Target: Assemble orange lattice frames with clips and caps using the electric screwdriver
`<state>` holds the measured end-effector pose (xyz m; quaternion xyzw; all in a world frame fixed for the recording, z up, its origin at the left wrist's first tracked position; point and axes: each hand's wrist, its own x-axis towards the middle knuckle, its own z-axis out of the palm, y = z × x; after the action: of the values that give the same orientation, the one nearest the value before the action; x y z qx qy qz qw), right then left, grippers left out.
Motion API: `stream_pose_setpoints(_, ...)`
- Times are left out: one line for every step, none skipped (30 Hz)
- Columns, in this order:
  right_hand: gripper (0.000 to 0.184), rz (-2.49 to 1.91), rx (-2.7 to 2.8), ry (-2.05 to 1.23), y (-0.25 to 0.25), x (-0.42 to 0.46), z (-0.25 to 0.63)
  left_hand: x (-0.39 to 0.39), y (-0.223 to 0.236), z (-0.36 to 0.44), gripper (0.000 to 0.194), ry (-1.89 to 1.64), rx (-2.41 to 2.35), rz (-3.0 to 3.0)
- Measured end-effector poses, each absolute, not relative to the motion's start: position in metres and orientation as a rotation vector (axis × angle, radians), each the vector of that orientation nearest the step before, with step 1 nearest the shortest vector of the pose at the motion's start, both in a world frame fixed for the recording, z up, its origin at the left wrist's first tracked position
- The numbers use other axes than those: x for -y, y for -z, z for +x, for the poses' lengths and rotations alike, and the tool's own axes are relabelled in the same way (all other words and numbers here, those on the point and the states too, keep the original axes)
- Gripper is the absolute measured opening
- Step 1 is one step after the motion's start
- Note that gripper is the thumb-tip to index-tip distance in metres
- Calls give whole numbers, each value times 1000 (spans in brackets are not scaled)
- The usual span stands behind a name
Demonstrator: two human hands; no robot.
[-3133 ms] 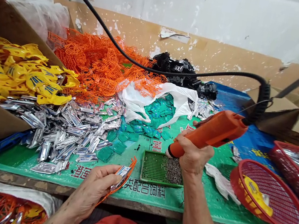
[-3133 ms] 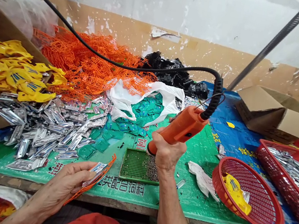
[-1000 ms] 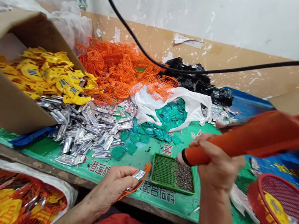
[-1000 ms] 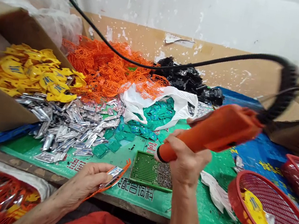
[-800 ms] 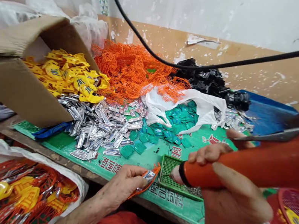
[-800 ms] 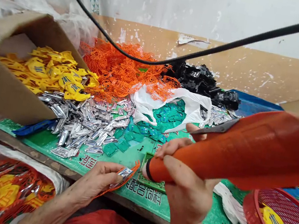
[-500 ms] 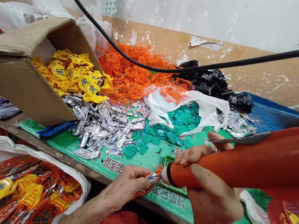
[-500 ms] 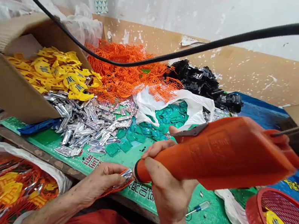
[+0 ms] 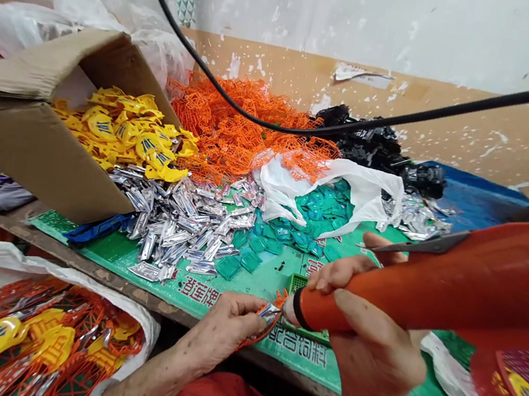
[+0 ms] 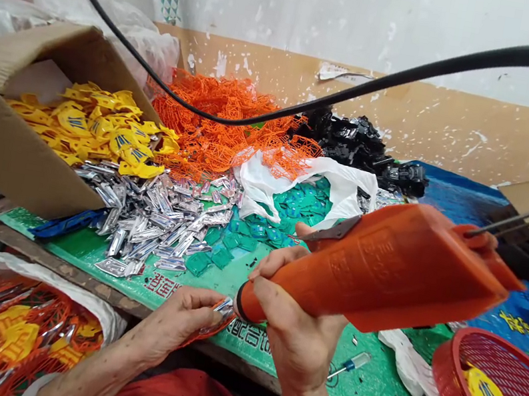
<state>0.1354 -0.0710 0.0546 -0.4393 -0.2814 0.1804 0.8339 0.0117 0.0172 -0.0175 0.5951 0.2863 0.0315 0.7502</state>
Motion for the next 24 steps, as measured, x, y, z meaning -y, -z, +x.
stream_pose_setpoints(40,-933,601,-379,-55,71,135,-17,17,12,26,-66,-625,1330)
stream_pose_setpoints(39,-937,604,-379,-55,72,135,-16,16,12,26,-63,-624,1362)
stream_pose_setpoints(39,-942,606,-381,-55,72,135,-16,14,12,24,-63,-627,1393)
stream_pose_setpoints(40,-948,606,-384,-55,72,135,-15,13,12,23,-70,-633,1423)
stream_pose_setpoints(41,-954,605,-385,-55,73,135,-13,11,12,22,-83,-642,1452)
stream_pose_setpoints(41,-961,605,-384,-55,73,135,-12,10,12,22,-100,-651,1481)
stream_pose_setpoints(42,-971,605,-381,-54,73,135,-11,9,12,24,-119,-660,1510)
stream_pose_setpoints(42,-983,606,-375,-54,73,135,-10,8,12,25,-140,-669,1542)
stream_pose_setpoints(41,-994,607,-368,-54,74,135,-10,7,12,27,-158,-676,1575)
stream_pose_setpoints(41,-1005,610,-363,-54,74,135,-9,7,12,27,-173,-680,1606)
stream_pose_setpoints(41,-1015,609,-359,-54,74,135,-9,7,12,27,-186,-686,1635)
stream_pose_setpoints(42,-1025,605,-355,-54,74,134,-9,7,12,27,-197,-689,1661)
stream_pose_setpoints(43,-1034,598,-351,-54,73,134,-9,7,12,26,-203,-691,1683)
stream_pose_setpoints(44,-1042,591,-351,-53,73,134,-8,8,12,26,-202,-691,1701)
stream_pose_setpoints(45,-1049,582,-351,-53,73,134,-8,9,12,26,-198,-690,1716)
stream_pose_setpoints(46,-1057,573,-350,-53,72,133,-8,9,12,26,-192,-690,1727)
stream_pose_setpoints(47,-1065,565,-349,-52,72,133,-8,10,12,27,-185,-687,1736)
stream_pose_setpoints(47,-1070,558,-347,-52,72,133,-8,10,11,28,-178,-685,1743)
stream_pose_setpoints(48,-1073,552,-345,-52,71,133,-8,10,11,28,-174,-686,1750)
stream_pose_setpoints(49,-1076,546,-344,-52,71,133,-8,10,11,28,-170,-687,1755)
stream_pose_setpoints(50,-1076,542,-343,-52,71,133,-8,9,11,28,-164,-688,1757)
stream_pose_setpoints(50,-1076,540,-345,-52,71,133,-7,9,11,27,-159,-689,1752)
stream_pose_setpoints(50,-1076,539,-347,-52,71,133,-7,8,11,27,-154,-688,1736)
stream_pose_setpoints(50,-1076,541,-347,-52,71,133,-7,8,11,26,-147,-683,1705)
